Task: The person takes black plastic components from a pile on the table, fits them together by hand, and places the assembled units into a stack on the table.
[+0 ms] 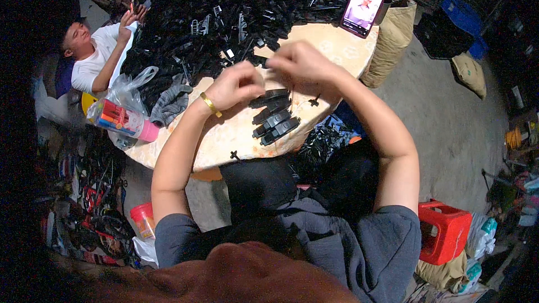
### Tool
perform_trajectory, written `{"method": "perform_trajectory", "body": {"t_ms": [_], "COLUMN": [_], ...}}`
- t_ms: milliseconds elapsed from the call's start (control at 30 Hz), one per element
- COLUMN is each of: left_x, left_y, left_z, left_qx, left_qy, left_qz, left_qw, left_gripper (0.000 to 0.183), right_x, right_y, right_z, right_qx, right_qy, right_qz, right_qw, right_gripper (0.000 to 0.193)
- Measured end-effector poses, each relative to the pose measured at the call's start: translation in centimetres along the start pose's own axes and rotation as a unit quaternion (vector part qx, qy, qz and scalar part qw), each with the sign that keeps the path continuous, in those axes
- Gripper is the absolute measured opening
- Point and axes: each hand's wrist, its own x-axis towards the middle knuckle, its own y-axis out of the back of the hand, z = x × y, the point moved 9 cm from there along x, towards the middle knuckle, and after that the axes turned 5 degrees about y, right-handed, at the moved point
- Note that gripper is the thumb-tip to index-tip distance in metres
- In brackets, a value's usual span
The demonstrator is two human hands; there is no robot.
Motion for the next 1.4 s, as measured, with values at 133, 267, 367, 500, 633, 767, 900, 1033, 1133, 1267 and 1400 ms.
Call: {"method": "perform_trajectory", "body": {"t_ms": [133, 267, 367, 500, 633, 767, 900, 1033, 1133, 1267, 1400], "left_x": [0.2, 0.8, 0.7, 0.2, -0.5, 0.2, 0.2, -0.2, -0.2, -0.5, -0.7], "left_y": [2.2, 1.4, 1.3, 2.0, 1.0, 0.0, 0.0, 1.2, 0.8, 1.0, 1.2], "left_z": [1.3, 1.2, 0.3, -1.3, -2.6, -3.2, -3.6, -1.2, -1.1, -1.2, -2.4], "left_qx": [0.150, 0.191, 0.181, -0.044, -0.430, -0.434, -0.360, -0.022, 0.063, 0.064, 0.037], "left_qy": [-0.118, -0.116, -0.056, 0.090, 0.125, 0.141, 0.117, 0.066, 0.067, 0.051, 0.084], "left_qz": [0.219, 0.211, 0.187, 0.172, 0.135, 0.102, 0.120, 0.153, 0.136, 0.125, 0.110], "left_qw": [0.957, 0.952, 0.964, 0.980, 0.884, 0.884, 0.918, 0.986, 0.986, 0.989, 0.990], "left_gripper": [0.030, 0.033, 0.035, 0.041, 0.051, 0.047, 0.030, 0.032, 0.031, 0.028, 0.026], "right_x": [2.3, 4.0, 4.5, 3.7, 2.8, 1.5, -0.1, -1.1, -1.0, -1.4, -1.7], "right_y": [3.4, 2.0, 1.9, 2.6, 3.5, 3.3, 2.2, -1.4, -1.9, -1.5, -0.5], "right_z": [0.7, 3.8, 4.3, 4.3, 3.9, 4.2, 2.4, 1.0, -0.6, -2.5, -4.1], "right_qx": [-0.273, -0.324, -0.320, -0.301, -0.139, -0.008, 0.109, 0.270, 0.088, -0.064, -0.190], "right_qy": [0.109, 0.061, 0.029, 0.038, 0.017, -0.050, -0.104, -0.131, 0.027, 0.123, 0.103], "right_qz": [0.174, 0.149, 0.129, 0.162, 0.135, 0.084, 0.057, -0.003, -0.024, 0.001, -0.003], "right_qw": [0.940, 0.932, 0.938, 0.939, 0.981, 0.995, 0.987, 0.954, 0.995, 0.990, 0.976], "right_gripper": [0.031, 0.032, 0.029, 0.027, 0.036, 0.032, 0.027, 0.022, 0.022, 0.028, 0.024]}}
